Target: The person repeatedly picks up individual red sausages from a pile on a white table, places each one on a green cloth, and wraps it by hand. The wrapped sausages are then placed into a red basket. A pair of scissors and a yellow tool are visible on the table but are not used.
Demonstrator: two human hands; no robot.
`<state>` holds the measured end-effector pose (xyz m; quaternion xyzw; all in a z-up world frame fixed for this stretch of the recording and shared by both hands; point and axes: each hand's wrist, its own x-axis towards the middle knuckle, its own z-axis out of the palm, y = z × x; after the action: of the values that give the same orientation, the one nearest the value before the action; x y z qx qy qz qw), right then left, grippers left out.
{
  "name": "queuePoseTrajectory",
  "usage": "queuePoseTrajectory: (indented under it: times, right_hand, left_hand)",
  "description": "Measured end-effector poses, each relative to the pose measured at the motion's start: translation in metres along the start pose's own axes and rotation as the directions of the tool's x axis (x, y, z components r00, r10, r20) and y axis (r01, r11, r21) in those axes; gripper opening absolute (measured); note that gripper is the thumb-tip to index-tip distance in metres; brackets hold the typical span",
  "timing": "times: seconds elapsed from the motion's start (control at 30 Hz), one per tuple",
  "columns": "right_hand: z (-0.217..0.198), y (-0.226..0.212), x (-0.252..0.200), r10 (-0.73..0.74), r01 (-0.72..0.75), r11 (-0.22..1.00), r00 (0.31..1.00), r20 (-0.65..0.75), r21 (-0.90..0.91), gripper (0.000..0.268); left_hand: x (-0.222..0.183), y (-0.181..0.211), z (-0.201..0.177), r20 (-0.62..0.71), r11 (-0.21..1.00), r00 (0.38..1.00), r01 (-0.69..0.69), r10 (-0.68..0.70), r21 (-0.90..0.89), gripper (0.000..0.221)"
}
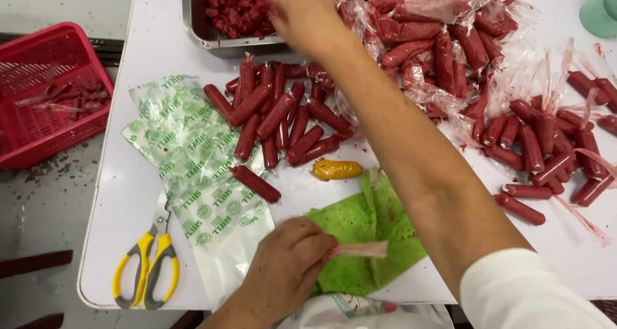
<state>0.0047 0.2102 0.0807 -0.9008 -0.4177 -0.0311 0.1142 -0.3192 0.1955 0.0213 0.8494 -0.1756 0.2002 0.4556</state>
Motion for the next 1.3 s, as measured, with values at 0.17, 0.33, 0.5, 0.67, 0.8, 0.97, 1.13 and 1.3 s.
queuePoseTrajectory:
  times: [0.17, 0.33, 0.5, 0.67, 0.8, 0.97, 1.13, 1.3]
  right_hand:
    - [0.007, -0.023, -0.174, -0.428, 0.229, 0.734, 0.887, 0.174, 0.639, 0.036]
    - [0.013, -0.009, -0.260, -0.414, 0.149, 0.335, 0.910, 0.003, 0.930, 0.041]
    - [0.007, 0.007, -0.322, -0.284, 0.242, 0.535, 0.954, -0.097, 0.810, 0.019]
    - [0.007, 0.021, -0.365, -0.329, 0.357, 0.735, 0.931, -0.158, 0.576, 0.023]
    - [0.021, 0.015, -0.392, -0.392, 0.431, 0.891, 0.889, -0.235, 0.141, 0.019]
    - [0.085, -0.005, -0.425, -0.539, 0.571, 0.814, 0.810, -0.231, 0.104, 0.017]
    - [0.020, 0.011, -0.413, -0.630, 0.596, 0.624, 0.766, -0.126, 0.506, 0.039]
    - [-0.033, 0.002, -0.434, -0.433, -0.074, 0.107, 0.894, 0.114, 0.992, 0.006]
  left_hand:
    - [0.004, -0.024, 0.004, -0.251, 0.923, 0.965, 0.166, -0.079, 0.348, 0.036]
    - [0.039, -0.007, 0.024, -0.301, 0.984, 0.945, 0.080, -0.125, -0.157, 0.028]
    - [0.035, 0.016, 0.034, -0.124, 0.818, 0.980, 0.056, -0.154, -0.573, 0.007]
    - [-0.004, 0.035, 0.037, -0.049, 0.904, 0.993, 0.079, -0.110, -0.421, 0.009]
    - [-0.052, 0.035, 0.012, 0.153, 0.402, 0.907, 0.318, -0.393, -0.858, 0.041]
    - [-0.111, 0.027, 0.103, 0.748, -0.289, 0.450, 0.725, -0.487, -0.625, 0.064]
    - [-0.091, 0.044, 0.085, 0.700, -0.102, 0.458, 0.794, -0.548, -0.600, 0.017]
    - [-0.031, 0.065, 0.050, 0.322, 0.953, 0.908, -0.299, 0.268, 0.050, 0.025]
